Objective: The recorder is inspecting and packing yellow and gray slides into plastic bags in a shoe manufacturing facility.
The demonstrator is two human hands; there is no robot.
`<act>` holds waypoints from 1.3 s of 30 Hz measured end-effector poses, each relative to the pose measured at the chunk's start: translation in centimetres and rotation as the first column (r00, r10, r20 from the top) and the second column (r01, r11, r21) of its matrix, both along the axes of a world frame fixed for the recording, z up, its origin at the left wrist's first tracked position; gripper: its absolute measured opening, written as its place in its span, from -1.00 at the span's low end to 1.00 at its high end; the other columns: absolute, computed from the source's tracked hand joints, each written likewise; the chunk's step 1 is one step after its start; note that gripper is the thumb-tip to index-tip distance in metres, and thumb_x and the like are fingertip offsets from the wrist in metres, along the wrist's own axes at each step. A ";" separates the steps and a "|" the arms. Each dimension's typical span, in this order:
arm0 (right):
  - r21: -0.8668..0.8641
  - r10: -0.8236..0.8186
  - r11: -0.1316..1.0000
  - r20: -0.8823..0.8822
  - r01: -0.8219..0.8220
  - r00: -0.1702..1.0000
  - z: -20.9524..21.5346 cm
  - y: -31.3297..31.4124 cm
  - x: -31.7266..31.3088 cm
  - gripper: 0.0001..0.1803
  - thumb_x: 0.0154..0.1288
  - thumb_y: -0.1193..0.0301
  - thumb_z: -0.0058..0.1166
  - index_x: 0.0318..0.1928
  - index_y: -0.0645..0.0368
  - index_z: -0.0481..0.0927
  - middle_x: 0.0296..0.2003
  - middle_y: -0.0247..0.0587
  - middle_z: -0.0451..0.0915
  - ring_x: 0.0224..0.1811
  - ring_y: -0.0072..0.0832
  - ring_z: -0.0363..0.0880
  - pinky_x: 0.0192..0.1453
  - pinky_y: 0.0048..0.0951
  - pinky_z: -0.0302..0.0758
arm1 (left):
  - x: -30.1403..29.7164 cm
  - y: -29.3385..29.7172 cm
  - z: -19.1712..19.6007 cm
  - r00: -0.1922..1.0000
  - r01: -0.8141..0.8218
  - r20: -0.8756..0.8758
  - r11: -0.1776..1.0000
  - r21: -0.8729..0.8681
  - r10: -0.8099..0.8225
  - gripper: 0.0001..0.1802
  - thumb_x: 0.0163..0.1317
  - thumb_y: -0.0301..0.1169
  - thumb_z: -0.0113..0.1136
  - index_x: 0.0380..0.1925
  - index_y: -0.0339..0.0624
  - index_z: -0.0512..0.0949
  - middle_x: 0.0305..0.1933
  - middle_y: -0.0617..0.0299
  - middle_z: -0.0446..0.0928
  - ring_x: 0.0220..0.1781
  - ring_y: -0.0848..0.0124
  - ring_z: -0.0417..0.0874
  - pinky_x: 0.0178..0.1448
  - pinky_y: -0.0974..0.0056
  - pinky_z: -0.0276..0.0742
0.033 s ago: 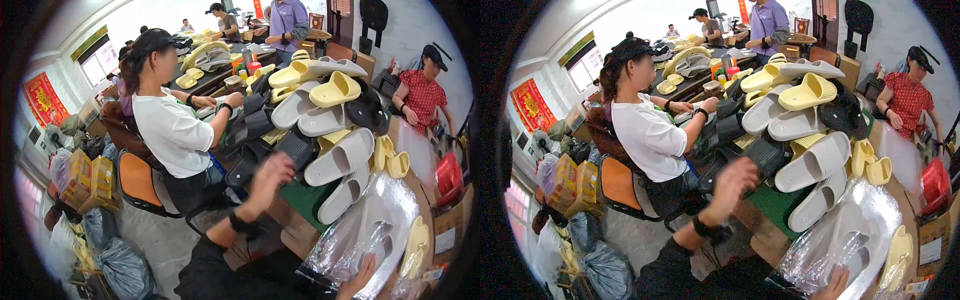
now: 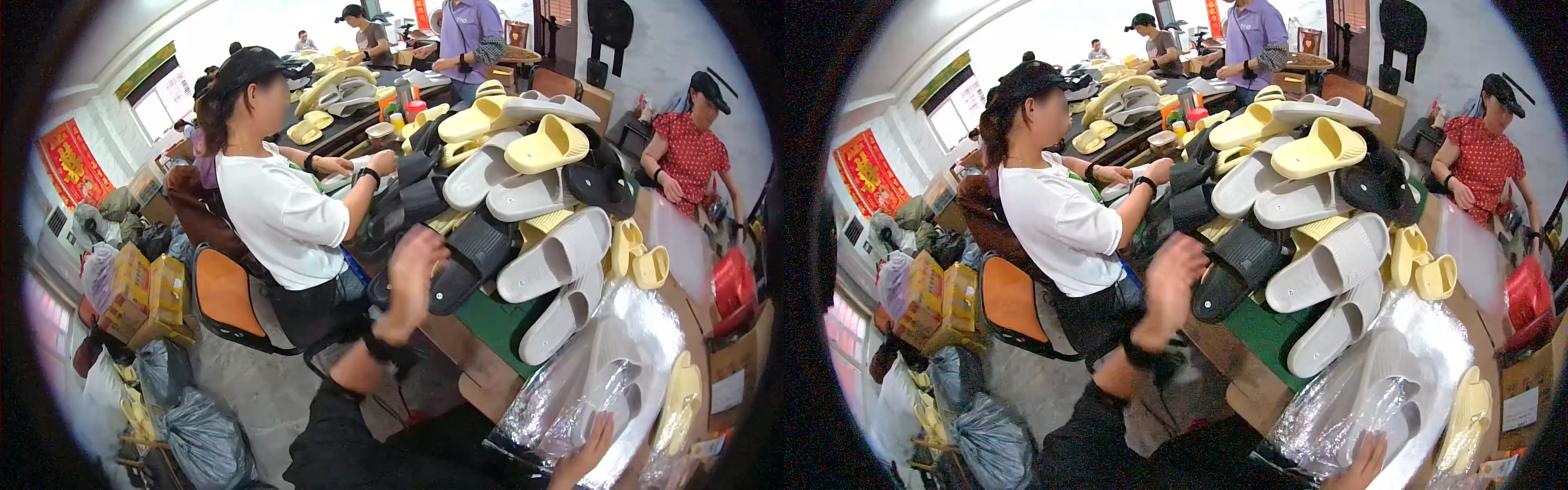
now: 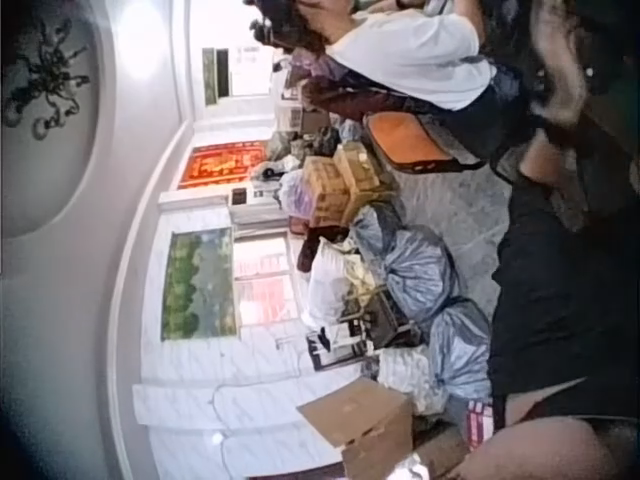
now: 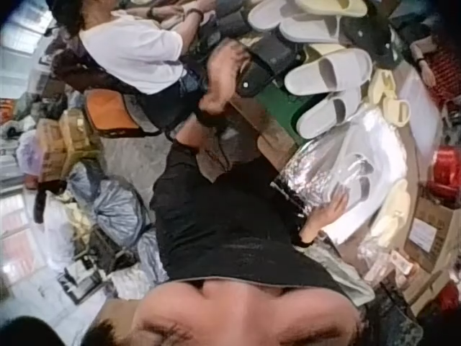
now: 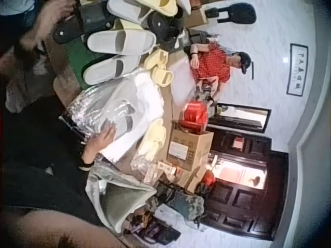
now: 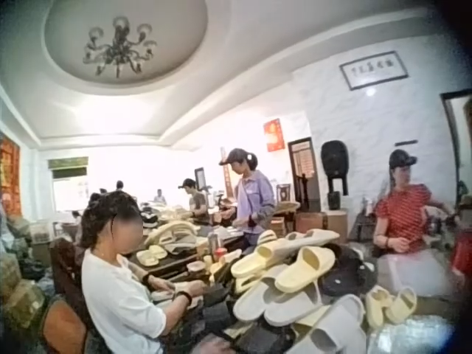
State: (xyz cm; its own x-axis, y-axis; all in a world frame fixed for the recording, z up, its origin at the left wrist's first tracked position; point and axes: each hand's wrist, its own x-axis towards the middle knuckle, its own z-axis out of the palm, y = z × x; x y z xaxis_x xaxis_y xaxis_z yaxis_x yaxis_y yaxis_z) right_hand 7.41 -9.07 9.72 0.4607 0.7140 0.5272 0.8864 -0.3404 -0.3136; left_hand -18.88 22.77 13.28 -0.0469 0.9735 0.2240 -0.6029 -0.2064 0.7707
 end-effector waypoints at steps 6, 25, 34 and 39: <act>-0.054 0.018 0.998 -0.098 -0.023 0.995 -1.1 -0.2 0.6 -0.19 -0.29 0.76 -0.21 0.19 0.25 0.37 0.23 0.08 0.29 0.31 0.00 0.19 0.37 -0.13 0.07 | -14.5 10.8 -3.6 -0.655 -0.412 -0.701 0.644 0.645 0.283 -0.30 0.19 -0.09 0.07 0.27 -0.21 0.21 0.33 -0.24 0.15 0.44 -0.05 0.00 0.39 -0.23 -0.15; 0.002 0.115 0.993 0.062 -0.115 0.991 -0.9 0.1 1.7 -0.43 0.04 0.55 -0.14 0.16 0.23 0.44 0.12 0.17 0.40 0.16 0.10 0.33 0.23 -0.06 0.28 | -3.5 7.6 2.5 0.114 -0.175 -0.962 0.958 0.227 0.249 -0.02 0.09 -0.30 0.14 0.40 -0.13 -0.26 -0.43 -0.02 0.61 -0.46 -0.05 0.60 -0.27 0.04 0.50; -0.053 0.037 0.998 -0.141 -0.045 0.989 -0.4 0.5 0.5 -0.21 -0.28 0.70 -0.12 0.18 0.21 0.38 0.22 0.04 0.30 0.31 0.02 0.17 0.38 -0.10 0.05 | 9.1 2.7 16.9 0.727 0.335 -0.685 0.849 0.409 0.043 0.01 0.26 -0.37 0.08 0.36 -0.12 -0.53 -0.41 0.14 0.61 -0.61 0.54 0.48 -0.56 0.48 0.37; -0.052 -0.005 0.999 -0.141 -0.002 0.990 -0.8 0.3 0.8 -0.15 -0.33 0.75 -0.11 0.20 0.21 0.37 0.23 0.04 0.29 0.31 -0.03 0.19 0.38 -0.18 0.07 | 11.5 4.6 18.0 0.660 0.456 -0.715 0.879 0.139 -0.230 0.07 0.20 -0.41 0.11 0.33 -0.20 -0.59 -0.46 0.09 0.57 -0.58 0.45 0.52 -0.45 0.39 0.49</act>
